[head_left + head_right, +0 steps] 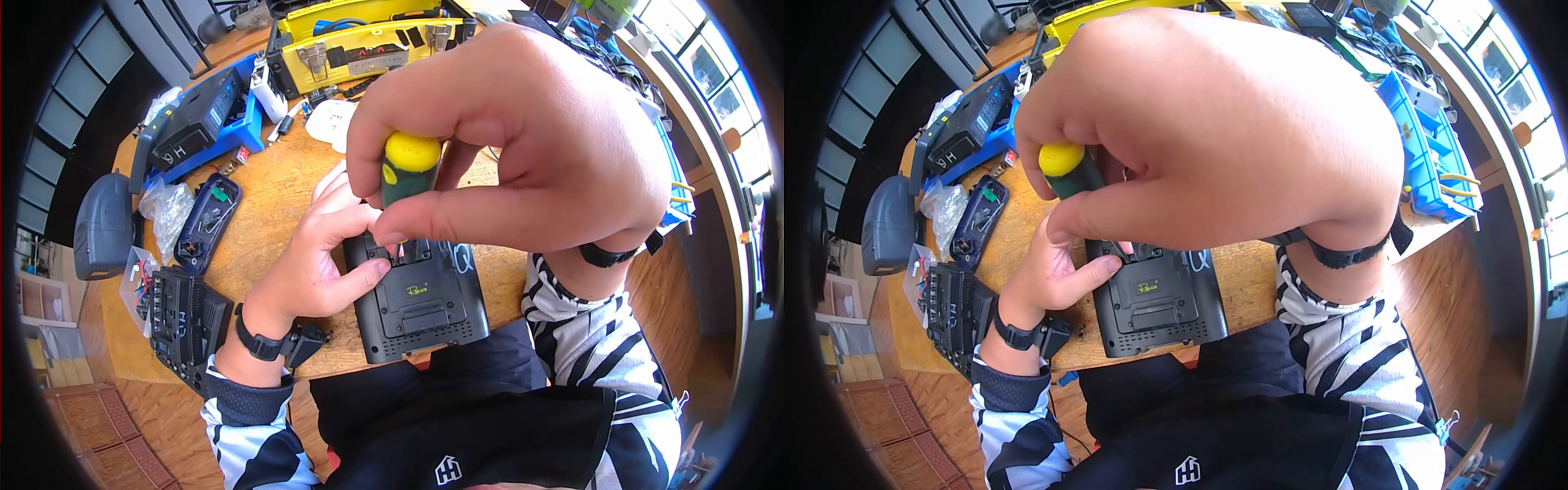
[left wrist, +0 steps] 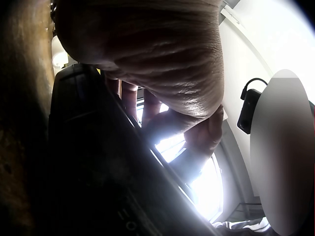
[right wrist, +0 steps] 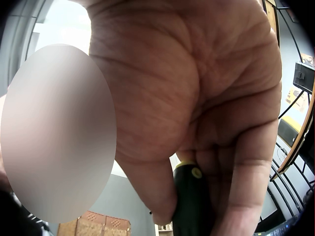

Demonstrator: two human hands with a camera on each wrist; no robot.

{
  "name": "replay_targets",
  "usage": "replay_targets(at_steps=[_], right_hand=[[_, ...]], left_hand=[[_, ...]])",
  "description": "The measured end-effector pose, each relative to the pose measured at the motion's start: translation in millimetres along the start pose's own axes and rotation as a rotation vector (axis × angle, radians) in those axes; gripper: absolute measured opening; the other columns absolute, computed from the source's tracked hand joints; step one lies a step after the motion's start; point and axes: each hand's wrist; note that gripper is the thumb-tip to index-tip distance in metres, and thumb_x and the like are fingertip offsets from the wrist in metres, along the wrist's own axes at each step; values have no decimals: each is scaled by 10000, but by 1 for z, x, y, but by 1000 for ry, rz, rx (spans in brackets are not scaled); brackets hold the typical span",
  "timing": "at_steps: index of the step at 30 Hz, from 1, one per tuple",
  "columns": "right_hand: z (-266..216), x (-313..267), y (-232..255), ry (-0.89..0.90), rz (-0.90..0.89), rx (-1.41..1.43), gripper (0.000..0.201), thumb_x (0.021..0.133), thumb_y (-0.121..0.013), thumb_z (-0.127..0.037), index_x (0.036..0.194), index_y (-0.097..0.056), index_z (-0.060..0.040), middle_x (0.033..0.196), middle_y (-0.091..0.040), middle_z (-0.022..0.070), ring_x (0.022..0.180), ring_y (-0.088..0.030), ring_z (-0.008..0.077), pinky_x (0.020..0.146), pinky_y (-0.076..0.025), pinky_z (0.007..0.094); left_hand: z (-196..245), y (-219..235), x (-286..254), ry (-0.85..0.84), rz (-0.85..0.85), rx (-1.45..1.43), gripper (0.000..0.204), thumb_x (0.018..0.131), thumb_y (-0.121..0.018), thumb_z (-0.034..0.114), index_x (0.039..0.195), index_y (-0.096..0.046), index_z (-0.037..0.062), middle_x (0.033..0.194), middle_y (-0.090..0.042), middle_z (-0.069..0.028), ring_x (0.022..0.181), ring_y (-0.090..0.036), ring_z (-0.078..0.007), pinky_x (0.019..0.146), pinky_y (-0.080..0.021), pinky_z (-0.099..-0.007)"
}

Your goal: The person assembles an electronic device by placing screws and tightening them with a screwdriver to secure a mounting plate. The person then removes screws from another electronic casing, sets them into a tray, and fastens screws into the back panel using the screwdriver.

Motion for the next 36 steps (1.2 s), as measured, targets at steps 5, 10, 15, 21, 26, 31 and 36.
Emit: replay_targets(at_steps=[5,10,15,21,26,31,36], right_hand=[[-5,-1,-7,-177,115,240,184,998,-878,-48,1128,-785,41,998,-799,136,849,-817,225,737,-687,279],[-18,-1,-4,-254,68,-159,248,953,-950,-188,1022,-799,-3,793,-745,110,626,-747,218,585,-581,281],[-10,6,-5,-160,65,-440,284,940,-958,-238,994,-794,-12,764,-727,109,578,-713,231,563,-557,299],[0,12,-10,-75,90,-665,324,920,-965,-286,982,-790,-20,763,-725,112,565,-695,253,562,-546,322],[3,12,-17,-84,175,-443,348,892,-964,-278,1046,-798,-14,877,-784,129,708,-764,288,642,-600,342],[9,0,-17,31,217,-20,320,903,-945,-124,1152,-815,28,1066,-837,138,859,-809,259,738,-659,329],[-31,20,-6,-136,95,-303,329,856,-1023,-183,908,-755,1,786,-687,73,640,-644,197,579,-512,288]], left_hand=[[-2,1,-1,6,-14,13,251,853,-829,194,1087,-783,115,1391,-691,-184,1429,-571,-446,1316,-290,-576],[-7,0,-3,60,-10,-47,245,879,-826,212,1089,-783,92,1306,-712,-168,1337,-606,-417,1303,-298,-567],[-2,-11,-2,-38,106,-82,132,943,-818,132,1036,-783,44,1181,-728,-131,1212,-662,-339,1151,-477,-466],[7,-13,-4,91,79,-113,150,944,-911,68,1033,-800,17,1044,-821,-100,1109,-747,-253,1022,-560,-422],[-2,-5,4,-28,65,-93,129,937,-928,59,1018,-829,41,1046,-852,-86,1106,-754,-245,1022,-567,-416],[8,3,2,12,17,9,96,923,-929,45,1001,-881,72,1116,-860,-81,1108,-743,-256,1025,-573,-407],[16,-3,5,-16,33,-141,115,914,-941,65,1017,-890,66,1056,-835,-78,1096,-740,-275,1021,-571,-405]])
Point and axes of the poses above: each hand's wrist, its own x-axis towards the middle knuckle, its own y-axis out of the back of the hand, z = x × y
